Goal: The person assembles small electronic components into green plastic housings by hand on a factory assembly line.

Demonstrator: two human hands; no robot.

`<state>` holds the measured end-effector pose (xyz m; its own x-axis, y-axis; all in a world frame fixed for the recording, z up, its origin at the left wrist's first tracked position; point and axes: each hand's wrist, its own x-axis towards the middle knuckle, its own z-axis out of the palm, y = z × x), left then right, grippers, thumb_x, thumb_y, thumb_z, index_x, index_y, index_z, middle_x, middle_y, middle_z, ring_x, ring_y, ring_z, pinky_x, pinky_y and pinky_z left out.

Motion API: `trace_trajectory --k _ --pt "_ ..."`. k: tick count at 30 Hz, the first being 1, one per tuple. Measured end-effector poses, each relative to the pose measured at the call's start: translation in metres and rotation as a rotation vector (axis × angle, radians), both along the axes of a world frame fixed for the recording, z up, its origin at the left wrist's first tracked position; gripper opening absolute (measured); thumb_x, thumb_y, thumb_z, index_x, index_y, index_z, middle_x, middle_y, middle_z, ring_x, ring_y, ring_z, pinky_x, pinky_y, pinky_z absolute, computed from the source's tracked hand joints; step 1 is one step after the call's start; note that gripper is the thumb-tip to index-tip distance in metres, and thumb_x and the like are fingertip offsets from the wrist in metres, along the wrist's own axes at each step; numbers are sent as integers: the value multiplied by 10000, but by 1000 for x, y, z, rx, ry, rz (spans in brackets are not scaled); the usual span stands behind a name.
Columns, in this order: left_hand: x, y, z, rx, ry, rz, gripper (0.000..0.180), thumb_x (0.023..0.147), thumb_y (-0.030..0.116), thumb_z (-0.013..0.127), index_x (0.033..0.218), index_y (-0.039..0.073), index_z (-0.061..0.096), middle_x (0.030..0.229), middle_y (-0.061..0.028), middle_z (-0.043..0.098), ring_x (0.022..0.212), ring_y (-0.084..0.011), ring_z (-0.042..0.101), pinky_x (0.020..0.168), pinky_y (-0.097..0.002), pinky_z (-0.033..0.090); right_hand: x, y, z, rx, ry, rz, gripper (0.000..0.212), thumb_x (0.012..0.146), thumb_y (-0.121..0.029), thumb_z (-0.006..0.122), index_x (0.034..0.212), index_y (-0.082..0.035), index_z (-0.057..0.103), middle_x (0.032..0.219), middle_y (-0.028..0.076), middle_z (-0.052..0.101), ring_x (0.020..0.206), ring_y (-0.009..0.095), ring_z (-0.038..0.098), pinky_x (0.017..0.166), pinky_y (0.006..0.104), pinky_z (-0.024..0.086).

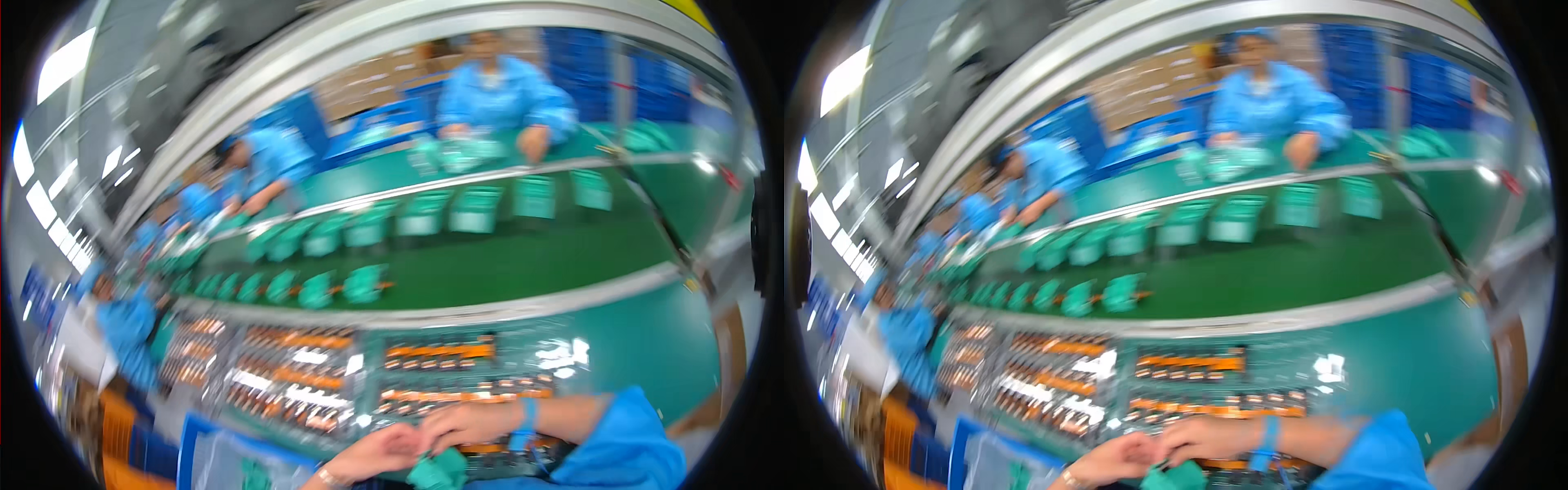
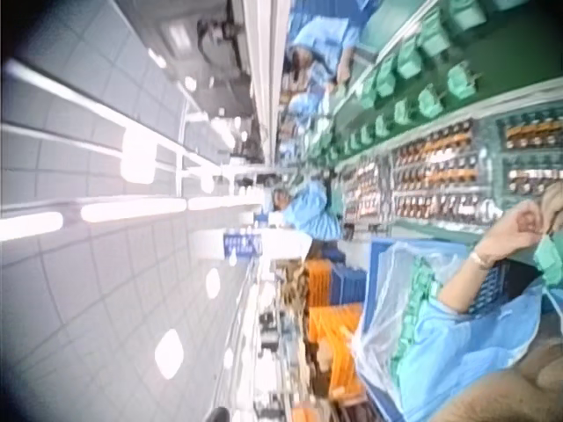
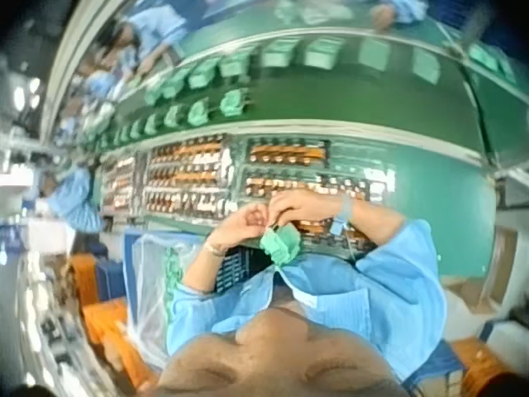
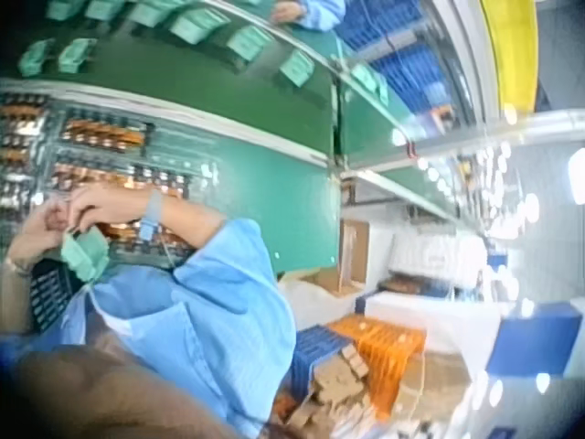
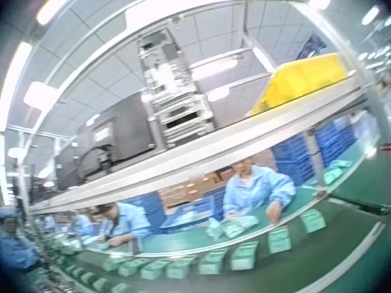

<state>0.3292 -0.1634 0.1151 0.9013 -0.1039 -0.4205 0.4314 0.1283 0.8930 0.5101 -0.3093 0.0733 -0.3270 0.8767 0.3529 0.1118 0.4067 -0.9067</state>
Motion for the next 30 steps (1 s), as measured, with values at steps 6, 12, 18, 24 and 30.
trace_trajectory --k 6,12,18,24,30 --pt "-4 7 -12 -171 -186 101 256 841 -14 568 1053 62 447 1022 -14 534 966 -86 544 856 -230 447 1 -4 11 -366 72 -125 193 857 -118 619 1015 -7 601 983 49 594 923 139 567 821 274 461" --pt "-7 7 -23 -200 -233 56 316 817 -21 573 1106 40 461 1007 -10 542 964 -81 534 835 -232 444 -7 -5 16 -652 83 -171 203 827 -46 641 1025 -8 613 951 20 631 886 90 572 799 245 469" --pt "-4 9 -18 -201 -315 103 270 798 -72 452 1047 14 507 970 -55 559 884 -105 558 765 -226 473 -17 -7 34 -578 181 -247 80 835 -25 577 904 -19 616 893 37 622 813 120 574 736 253 461" --pt "-8 18 -20 -186 -390 176 243 837 -16 468 1069 28 527 969 -14 570 910 -82 549 800 -237 467 -17 1 18 -593 482 -389 127 850 -23 556 968 -7 601 894 73 644 788 143 609 724 268 488" --pt "-7 16 -13 -217 -342 197 302 897 141 572 1163 11 512 1003 -11 574 893 -64 541 783 -233 467 -15 4 9 -592 607 -437 165 827 -10 579 991 -10 597 886 73 654 760 148 624 698 272 507"
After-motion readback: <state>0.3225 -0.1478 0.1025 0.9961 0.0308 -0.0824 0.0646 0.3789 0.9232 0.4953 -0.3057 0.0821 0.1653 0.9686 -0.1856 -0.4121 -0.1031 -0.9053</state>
